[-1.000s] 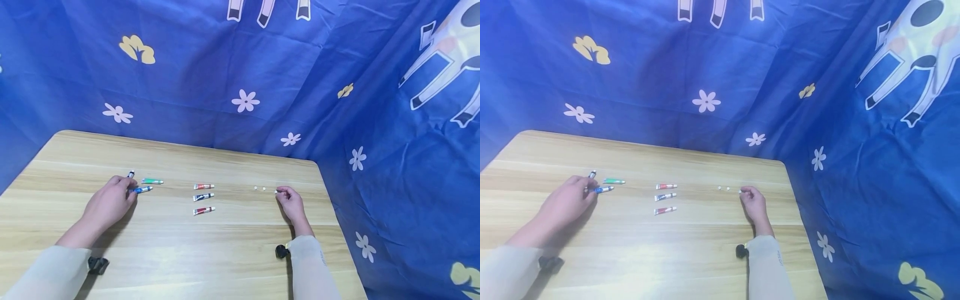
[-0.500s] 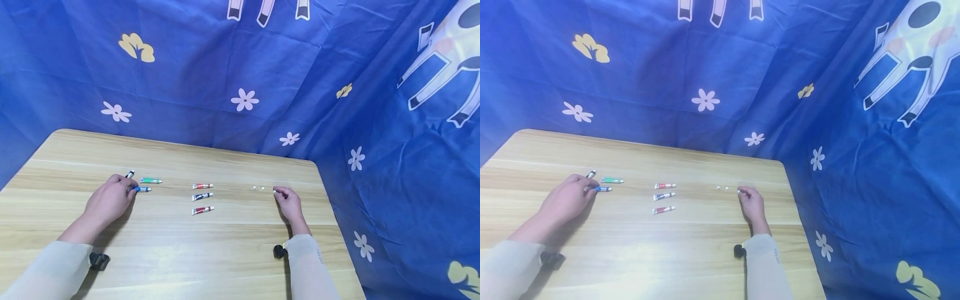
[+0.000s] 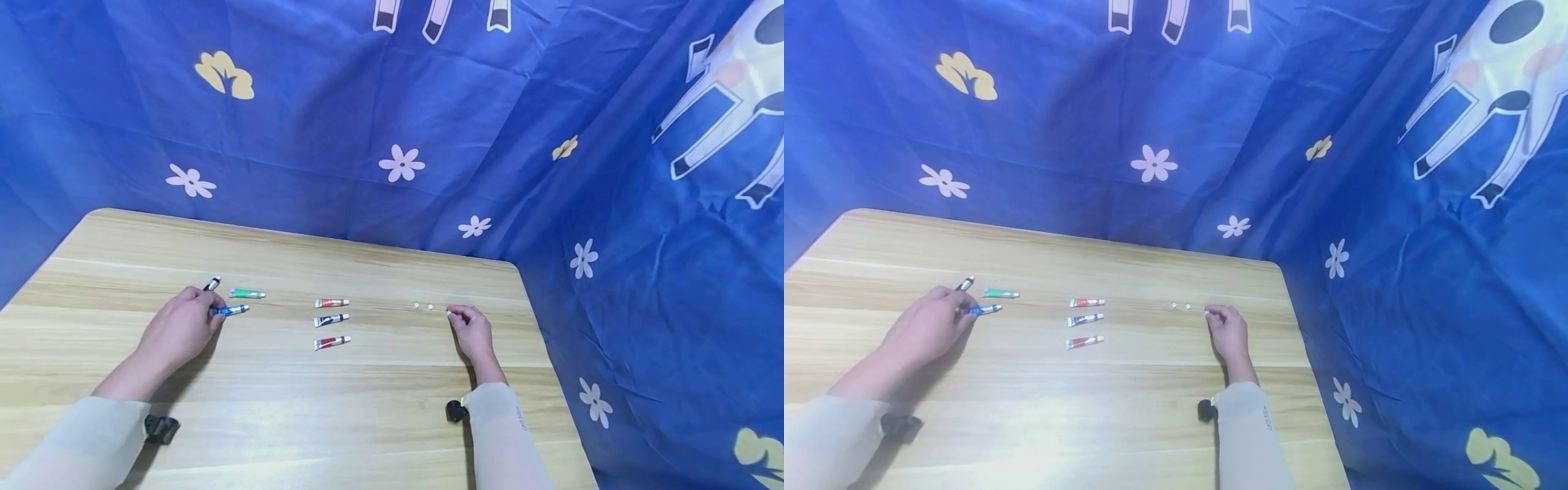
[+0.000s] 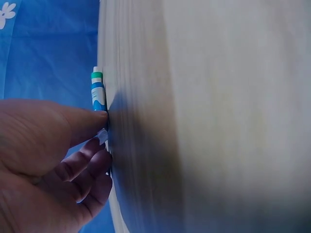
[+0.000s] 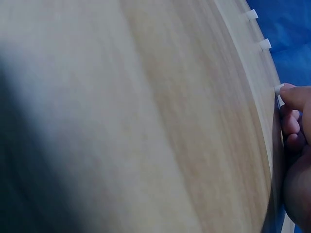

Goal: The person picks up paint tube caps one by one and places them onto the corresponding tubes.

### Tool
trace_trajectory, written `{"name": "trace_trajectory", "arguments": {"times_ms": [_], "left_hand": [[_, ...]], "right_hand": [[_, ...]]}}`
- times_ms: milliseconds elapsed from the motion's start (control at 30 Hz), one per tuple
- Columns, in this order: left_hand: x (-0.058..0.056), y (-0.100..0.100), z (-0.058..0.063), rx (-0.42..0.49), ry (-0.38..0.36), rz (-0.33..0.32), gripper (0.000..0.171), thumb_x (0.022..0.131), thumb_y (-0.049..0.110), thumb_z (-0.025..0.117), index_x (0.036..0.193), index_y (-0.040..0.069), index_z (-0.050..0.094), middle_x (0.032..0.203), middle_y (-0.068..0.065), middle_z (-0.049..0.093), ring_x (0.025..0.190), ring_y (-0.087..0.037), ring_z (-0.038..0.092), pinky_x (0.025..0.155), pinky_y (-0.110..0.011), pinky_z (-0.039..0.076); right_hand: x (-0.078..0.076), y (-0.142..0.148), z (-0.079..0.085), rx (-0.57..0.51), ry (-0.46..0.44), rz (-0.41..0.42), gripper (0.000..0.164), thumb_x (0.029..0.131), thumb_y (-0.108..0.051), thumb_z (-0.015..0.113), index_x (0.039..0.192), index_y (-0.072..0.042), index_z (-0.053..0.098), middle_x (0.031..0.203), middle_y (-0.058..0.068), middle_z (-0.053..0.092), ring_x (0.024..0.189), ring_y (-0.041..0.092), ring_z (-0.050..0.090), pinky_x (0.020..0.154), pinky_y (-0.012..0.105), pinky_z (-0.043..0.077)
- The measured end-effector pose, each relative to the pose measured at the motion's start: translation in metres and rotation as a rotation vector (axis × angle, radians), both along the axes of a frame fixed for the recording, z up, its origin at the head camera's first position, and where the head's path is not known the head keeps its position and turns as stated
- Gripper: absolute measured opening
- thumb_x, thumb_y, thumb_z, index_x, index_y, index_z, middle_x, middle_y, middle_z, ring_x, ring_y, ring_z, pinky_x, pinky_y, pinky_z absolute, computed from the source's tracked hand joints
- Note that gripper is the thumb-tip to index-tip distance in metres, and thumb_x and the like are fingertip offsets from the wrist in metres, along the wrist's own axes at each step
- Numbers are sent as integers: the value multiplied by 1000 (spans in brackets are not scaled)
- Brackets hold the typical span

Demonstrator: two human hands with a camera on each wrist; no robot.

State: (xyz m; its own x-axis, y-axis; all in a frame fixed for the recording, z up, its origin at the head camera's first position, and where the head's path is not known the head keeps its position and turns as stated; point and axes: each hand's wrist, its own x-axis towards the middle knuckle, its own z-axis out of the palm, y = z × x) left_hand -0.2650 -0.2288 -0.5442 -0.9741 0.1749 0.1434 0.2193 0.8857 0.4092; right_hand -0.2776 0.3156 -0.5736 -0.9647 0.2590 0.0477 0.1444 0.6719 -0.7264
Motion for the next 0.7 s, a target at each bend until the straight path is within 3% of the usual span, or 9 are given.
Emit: {"name": "trace_trajectory", "arguments": {"times_ms": [333,467,567,700], "left_hand": [[3,0,4,19,-106,32,22,98,16,70,108,-4,69,106,-30,67,85,-41,65,75,-61,53],[4,0,5,46,-115,54,23,100,17,67,109,-4,68,108,-31,67,86,-39,64,74,-59,53],[5,1,7,61,-108,65,21,101,17,65,109,-3,68,101,-26,69,80,-33,61,66,-50,52],[5,0,10,81,-115,73,21,103,17,63,113,-1,66,88,-17,69,69,-26,55,56,-36,40]], "right_hand": [[1,0,-2,-22,4,-32,17,103,-15,74,117,-11,82,110,9,76,94,14,64,81,21,50],[1,0,-2,-58,3,-59,17,104,-15,73,117,-11,82,113,10,77,94,12,63,81,20,49],[1,-1,-2,-77,4,-65,17,105,-17,73,118,-11,82,113,11,78,93,11,63,81,19,50],[2,-1,-1,-117,-4,-71,19,105,-18,72,119,-9,81,112,12,78,93,11,63,80,19,50]]}}
